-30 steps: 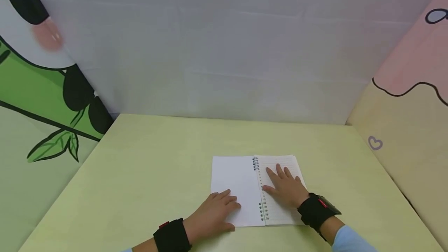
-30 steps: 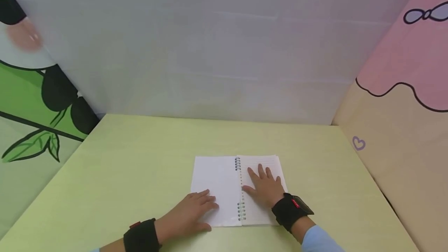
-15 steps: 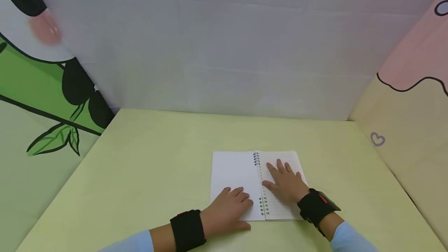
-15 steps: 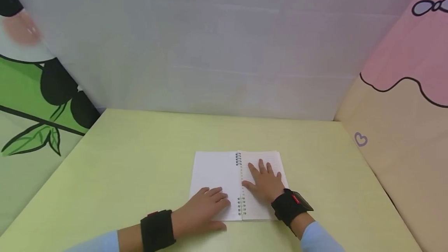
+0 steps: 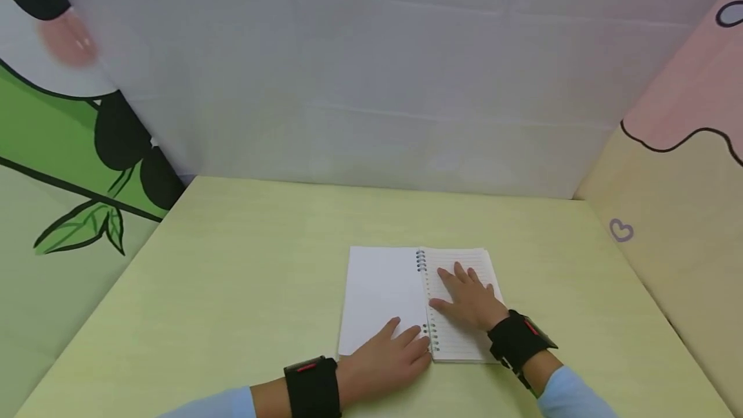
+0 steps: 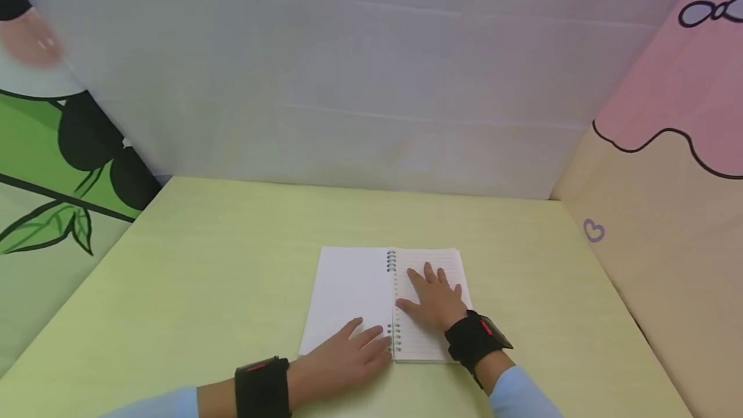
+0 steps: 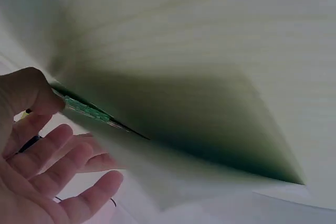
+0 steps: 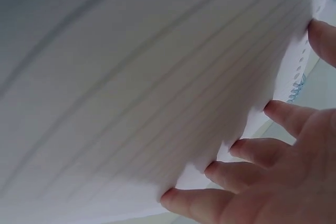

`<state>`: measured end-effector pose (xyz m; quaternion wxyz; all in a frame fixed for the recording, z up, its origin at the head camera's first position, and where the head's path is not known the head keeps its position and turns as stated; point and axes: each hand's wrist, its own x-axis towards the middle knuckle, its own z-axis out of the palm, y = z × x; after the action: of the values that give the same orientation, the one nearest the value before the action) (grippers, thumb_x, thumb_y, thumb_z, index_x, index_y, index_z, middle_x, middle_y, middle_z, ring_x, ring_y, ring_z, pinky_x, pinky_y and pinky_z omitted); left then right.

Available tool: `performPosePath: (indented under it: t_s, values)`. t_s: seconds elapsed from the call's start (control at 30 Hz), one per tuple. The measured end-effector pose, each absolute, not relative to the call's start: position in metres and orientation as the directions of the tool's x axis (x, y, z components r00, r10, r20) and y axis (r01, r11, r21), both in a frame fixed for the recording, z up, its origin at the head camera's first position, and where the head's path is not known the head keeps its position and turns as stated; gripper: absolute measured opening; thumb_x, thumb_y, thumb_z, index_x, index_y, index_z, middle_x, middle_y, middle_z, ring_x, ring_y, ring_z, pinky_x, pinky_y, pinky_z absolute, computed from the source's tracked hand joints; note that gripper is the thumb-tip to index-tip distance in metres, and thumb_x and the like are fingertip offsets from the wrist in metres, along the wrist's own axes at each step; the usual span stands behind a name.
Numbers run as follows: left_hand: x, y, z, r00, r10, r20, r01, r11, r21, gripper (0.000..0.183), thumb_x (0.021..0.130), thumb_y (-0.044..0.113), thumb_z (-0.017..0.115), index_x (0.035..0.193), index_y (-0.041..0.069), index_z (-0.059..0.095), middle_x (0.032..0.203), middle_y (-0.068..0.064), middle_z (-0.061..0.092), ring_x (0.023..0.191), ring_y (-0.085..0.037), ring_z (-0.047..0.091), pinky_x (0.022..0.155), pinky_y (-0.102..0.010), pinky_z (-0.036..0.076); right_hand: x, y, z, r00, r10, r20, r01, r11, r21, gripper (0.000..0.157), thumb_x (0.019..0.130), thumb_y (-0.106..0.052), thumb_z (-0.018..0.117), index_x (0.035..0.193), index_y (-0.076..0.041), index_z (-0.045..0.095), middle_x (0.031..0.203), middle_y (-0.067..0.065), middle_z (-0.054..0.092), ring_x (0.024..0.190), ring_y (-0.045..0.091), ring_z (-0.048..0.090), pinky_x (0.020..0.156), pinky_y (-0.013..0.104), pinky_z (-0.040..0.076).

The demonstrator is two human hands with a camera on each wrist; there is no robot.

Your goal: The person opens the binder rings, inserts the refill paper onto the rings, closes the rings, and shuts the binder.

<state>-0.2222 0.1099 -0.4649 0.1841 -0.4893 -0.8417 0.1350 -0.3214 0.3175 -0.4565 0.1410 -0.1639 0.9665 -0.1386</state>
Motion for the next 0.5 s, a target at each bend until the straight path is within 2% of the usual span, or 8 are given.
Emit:
performPosePath:
  t_s: [0.07, 0.13, 0.23, 0.3, 0.4, 0.5]
  values:
    - [-0.218, 0.098, -0.466, -0.45, 0.88, 0.15, 0.775, 0.469, -0.423, 0.027, 0.094, 0.024, 0.053, 0.121, 0.022, 0.06, 0.125, 0.005, 0.064, 0.117, -0.017, 0.056, 0.092, -0.042, 0.053, -0.322, 0.317, -0.458, -0.908, -0.352, -0.227, -0.271, 0.907, -0.322, 0.075, 0.09, -0.049, 0.056, 0.149, -0.007, 0.037, 0.155, 0.033, 0.026, 0.138, 0.054, 0.02, 0.101, 0.081, 0.022]
    - [-0.215, 0.083, -0.464, -0.489, 0.864, 0.121, 0.769, 0.492, -0.408, 0.034, 0.095, 0.024, 0.052, 0.128, 0.023, 0.058, 0.132, 0.003, 0.063, 0.122, -0.019, 0.054, 0.095, -0.046, 0.051, -0.322, 0.316, -0.46, -0.91, -0.347, -0.226, -0.267, 0.909, -0.321, 0.075, 0.09, -0.05, 0.056, 0.149, -0.008, 0.037, 0.155, 0.032, 0.025, 0.138, 0.054, 0.019, 0.101, 0.08, 0.021]
    - [-0.216, 0.058, -0.459, -0.6, 0.791, 0.119, 0.724, 0.6, -0.339, 0.039, 0.093, 0.021, 0.054, 0.131, 0.02, 0.057, 0.135, -0.001, 0.061, 0.125, -0.023, 0.052, 0.098, -0.049, 0.048, -0.321, 0.315, -0.461, -0.915, -0.335, -0.223, -0.255, 0.911, -0.323, 0.075, 0.089, -0.049, 0.057, 0.149, -0.009, 0.037, 0.156, 0.031, 0.025, 0.139, 0.053, 0.018, 0.102, 0.08, 0.019]
    - [-0.22, 0.043, -0.457, -0.68, 0.712, 0.174, 0.663, 0.698, -0.27, 0.043, 0.087, 0.022, 0.063, 0.129, 0.016, 0.059, 0.133, -0.005, 0.063, 0.122, -0.025, 0.054, 0.096, -0.049, 0.049, -0.321, 0.315, -0.461, -0.917, -0.334, -0.218, -0.253, 0.909, -0.33, 0.074, 0.089, -0.048, 0.058, 0.149, -0.009, 0.038, 0.156, 0.031, 0.025, 0.139, 0.053, 0.018, 0.102, 0.08, 0.019]
    - [-0.229, 0.025, -0.455, -0.788, 0.551, 0.276, 0.56, 0.827, -0.053, 0.054, 0.076, 0.026, 0.076, 0.124, 0.006, 0.061, 0.126, -0.012, 0.067, 0.115, -0.028, 0.058, 0.09, -0.048, 0.052, -0.32, 0.315, -0.461, -0.919, -0.332, -0.214, -0.25, 0.908, -0.336, 0.074, 0.089, -0.047, 0.059, 0.149, -0.009, 0.037, 0.156, 0.031, 0.025, 0.139, 0.053, 0.018, 0.103, 0.08, 0.018]
    - [-0.239, 0.018, -0.454, -0.861, 0.415, 0.293, 0.487, 0.839, 0.244, 0.067, 0.071, 0.03, 0.081, 0.125, -0.004, 0.06, 0.118, -0.019, 0.07, 0.106, -0.031, 0.064, 0.085, -0.048, 0.055, -0.319, 0.314, -0.462, -0.922, -0.323, -0.212, -0.24, 0.909, -0.342, 0.074, 0.089, -0.047, 0.059, 0.149, -0.009, 0.037, 0.156, 0.031, 0.025, 0.139, 0.053, 0.018, 0.103, 0.08, 0.018]
